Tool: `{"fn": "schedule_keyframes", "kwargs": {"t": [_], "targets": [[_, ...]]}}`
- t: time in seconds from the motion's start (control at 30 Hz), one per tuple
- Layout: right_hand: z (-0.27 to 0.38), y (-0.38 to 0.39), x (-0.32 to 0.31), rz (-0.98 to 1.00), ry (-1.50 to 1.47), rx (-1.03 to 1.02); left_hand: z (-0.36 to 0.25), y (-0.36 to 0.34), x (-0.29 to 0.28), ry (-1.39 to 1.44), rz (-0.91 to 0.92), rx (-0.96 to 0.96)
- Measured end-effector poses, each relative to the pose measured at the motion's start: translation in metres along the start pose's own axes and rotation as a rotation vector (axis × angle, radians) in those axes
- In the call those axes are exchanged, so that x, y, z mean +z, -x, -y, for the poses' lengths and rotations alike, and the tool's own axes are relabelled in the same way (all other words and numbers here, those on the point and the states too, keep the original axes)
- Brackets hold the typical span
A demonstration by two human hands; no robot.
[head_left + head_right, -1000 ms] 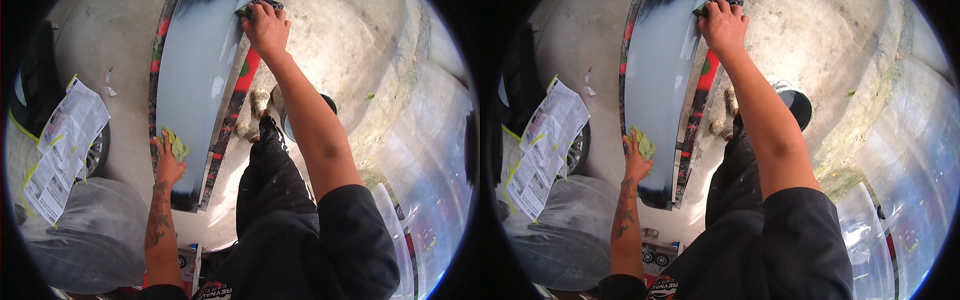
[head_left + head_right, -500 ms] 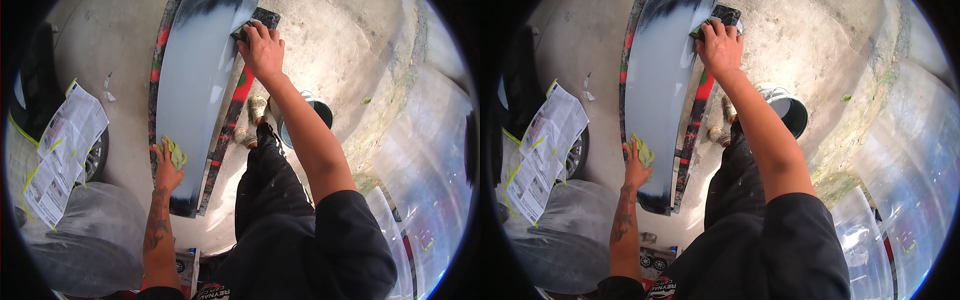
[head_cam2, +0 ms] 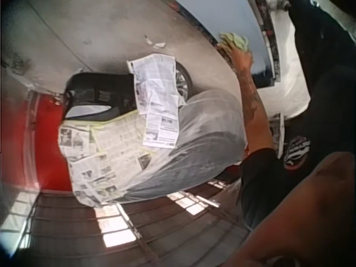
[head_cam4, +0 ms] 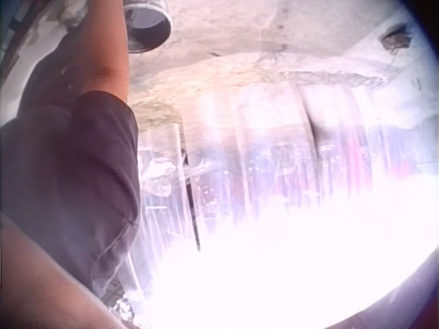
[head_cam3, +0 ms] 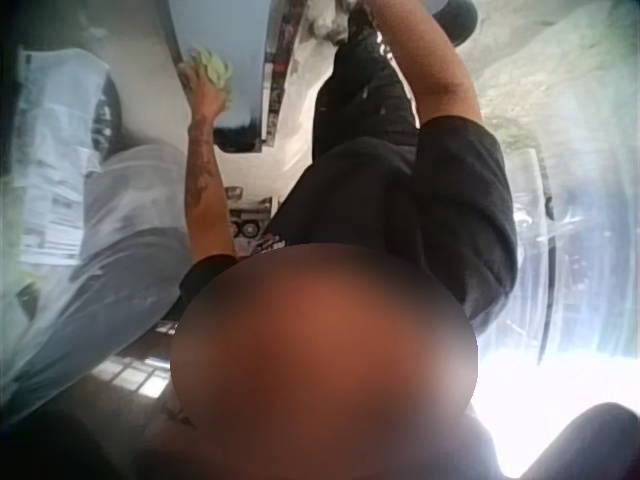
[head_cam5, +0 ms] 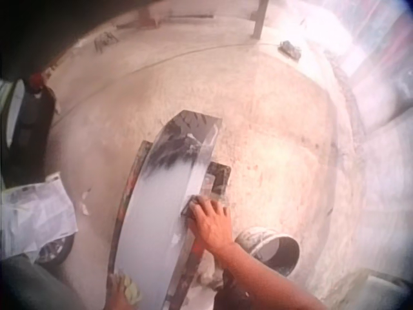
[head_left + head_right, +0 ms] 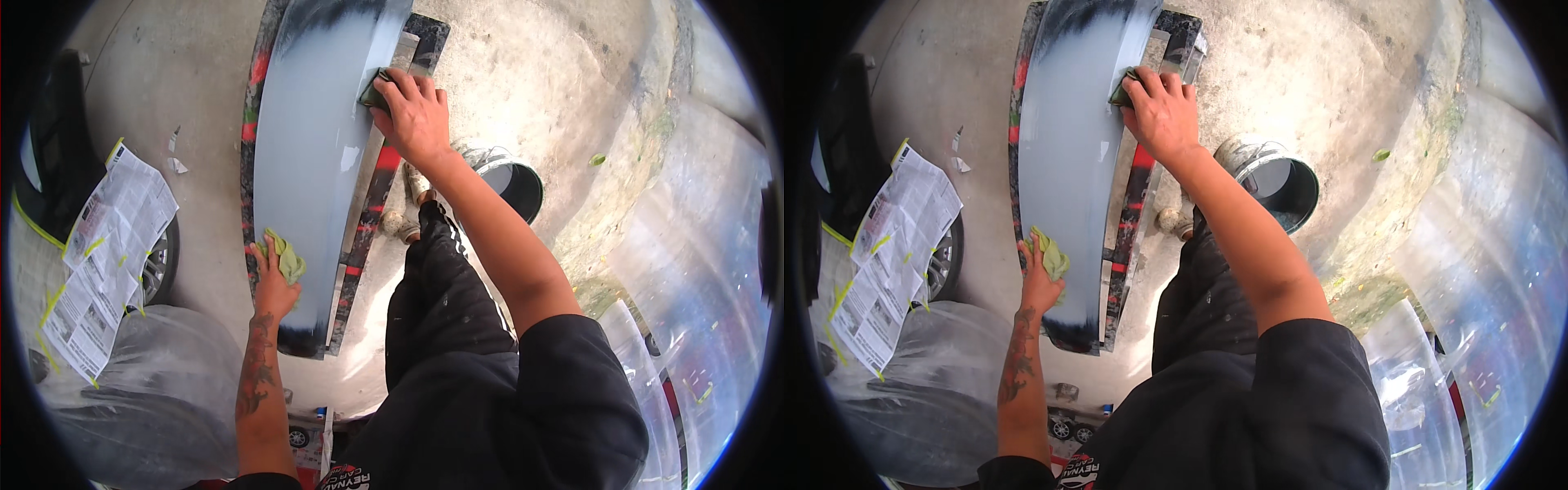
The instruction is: The person wet sands a car part placed on a stand using a sanding block while holding a cloth, rinses sandpaper and a sponge in a bucket of water, and resumes sanding the car part.
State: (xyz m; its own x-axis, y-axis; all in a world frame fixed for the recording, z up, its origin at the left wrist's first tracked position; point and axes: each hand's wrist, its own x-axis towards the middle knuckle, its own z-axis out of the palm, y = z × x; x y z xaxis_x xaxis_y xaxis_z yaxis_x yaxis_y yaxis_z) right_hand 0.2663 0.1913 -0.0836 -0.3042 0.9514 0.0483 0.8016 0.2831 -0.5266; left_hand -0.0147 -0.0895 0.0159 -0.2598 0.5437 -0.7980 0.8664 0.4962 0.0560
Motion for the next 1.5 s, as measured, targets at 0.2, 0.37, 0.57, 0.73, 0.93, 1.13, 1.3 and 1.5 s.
{"fn": "schedule_keyframes", "kwargs": {"t": [0.2,0.37,0.57,0.73,0.93,1.13,1.3,1.5], "targets": [[-0.018,-0.064,-0.002,-0.211,0.09,0.132,0.004,0.001,0.006,-0.067,0.006,-0.019],[0.042,0.042,0.009,-0.025,-0.112,0.177,-0.002,-0.001,-0.002,0.129,0.081,-0.055],[0.077,0.119,0.014,0.279,-0.162,0.024,-0.012,0.002,-0.011,0.11,0.104,-0.076],[-0.001,-0.024,0.014,-0.239,0.035,0.125,-0.006,0.0,-0.003,0.109,0.088,-0.075],[0.025,0.021,0.021,-0.276,-0.068,0.125,0.008,-0.001,0.011,0.024,-0.066,0.051],[0.112,0.187,0.02,0.479,-0.23,0.047,0.004,0.0,0.005,0.013,-0.001,-0.002],[0.054,0.079,0.019,-0.029,-0.126,0.115,-0.003,0.001,-0.002,0.099,0.064,-0.04],[0.007,-0.018,0.016,-0.245,-0.03,0.124,-0.009,0.002,-0.004,0.106,0.042,-0.056]]}}
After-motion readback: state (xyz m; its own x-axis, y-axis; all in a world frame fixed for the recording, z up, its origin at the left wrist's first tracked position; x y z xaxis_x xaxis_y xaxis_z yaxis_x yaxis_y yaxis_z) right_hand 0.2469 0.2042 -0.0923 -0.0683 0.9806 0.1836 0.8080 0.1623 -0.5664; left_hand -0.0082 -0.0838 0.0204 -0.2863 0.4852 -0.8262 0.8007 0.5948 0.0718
